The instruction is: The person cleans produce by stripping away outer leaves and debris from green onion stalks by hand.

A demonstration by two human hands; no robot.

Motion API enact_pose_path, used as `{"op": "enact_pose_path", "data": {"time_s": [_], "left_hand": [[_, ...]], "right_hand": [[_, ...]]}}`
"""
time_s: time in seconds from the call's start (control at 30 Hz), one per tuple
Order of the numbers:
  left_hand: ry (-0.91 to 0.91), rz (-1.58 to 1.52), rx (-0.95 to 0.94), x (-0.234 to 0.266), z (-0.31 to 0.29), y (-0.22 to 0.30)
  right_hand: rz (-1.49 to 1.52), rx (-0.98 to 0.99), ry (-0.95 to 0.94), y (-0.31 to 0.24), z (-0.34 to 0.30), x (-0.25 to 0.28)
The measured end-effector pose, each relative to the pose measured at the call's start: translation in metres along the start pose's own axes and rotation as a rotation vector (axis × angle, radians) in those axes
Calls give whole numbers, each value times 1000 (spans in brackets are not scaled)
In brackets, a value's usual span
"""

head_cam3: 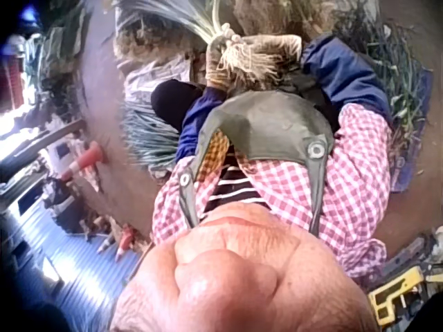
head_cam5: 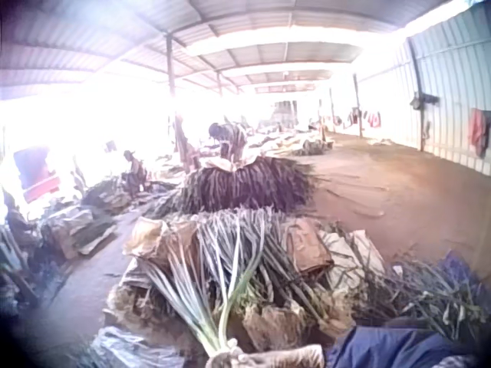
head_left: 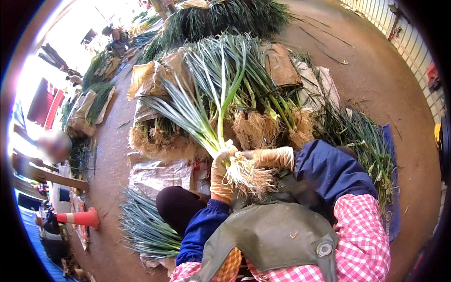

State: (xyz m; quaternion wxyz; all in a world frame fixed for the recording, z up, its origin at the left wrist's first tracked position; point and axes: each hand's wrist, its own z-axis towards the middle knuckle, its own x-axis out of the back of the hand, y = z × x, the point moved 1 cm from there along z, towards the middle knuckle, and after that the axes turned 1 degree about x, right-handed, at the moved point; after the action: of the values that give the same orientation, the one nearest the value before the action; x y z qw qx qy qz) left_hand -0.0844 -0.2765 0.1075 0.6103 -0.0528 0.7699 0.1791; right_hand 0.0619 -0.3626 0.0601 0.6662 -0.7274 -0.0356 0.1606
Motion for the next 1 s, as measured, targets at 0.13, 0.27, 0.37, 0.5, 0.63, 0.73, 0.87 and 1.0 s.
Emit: {"op": "enact_pose_path", "data": {"time_s": [0.13,0.27,0.37,0.5,0.63,0.73,0.87,1.0], "left_hand": [[-80,-42,17,-9,-4,2],[34,417,-191,13,0,21],[118,377,-113,13,2,23],[152,403,-50,17,9,20],[187,505,-1,28,20,22],[213,593,46,44,32,18],[114,293,127,24,20,4],[-298,276,157,56,45,-4]], "right_hand": [[-186,-243,185,-35,-30,-16],[-330,-230,359,-84,-80,-25],[-331,-105,374,-102,-136,-10],[-269,-93,668,-131,-232,23],[-434,-1016,909,-84,-344,78],[-1317,-1626,276,-24,-377,112],[-1375,-876,811,-70,-246,115],[-1159,-536,974,-67,-144,162]]}}
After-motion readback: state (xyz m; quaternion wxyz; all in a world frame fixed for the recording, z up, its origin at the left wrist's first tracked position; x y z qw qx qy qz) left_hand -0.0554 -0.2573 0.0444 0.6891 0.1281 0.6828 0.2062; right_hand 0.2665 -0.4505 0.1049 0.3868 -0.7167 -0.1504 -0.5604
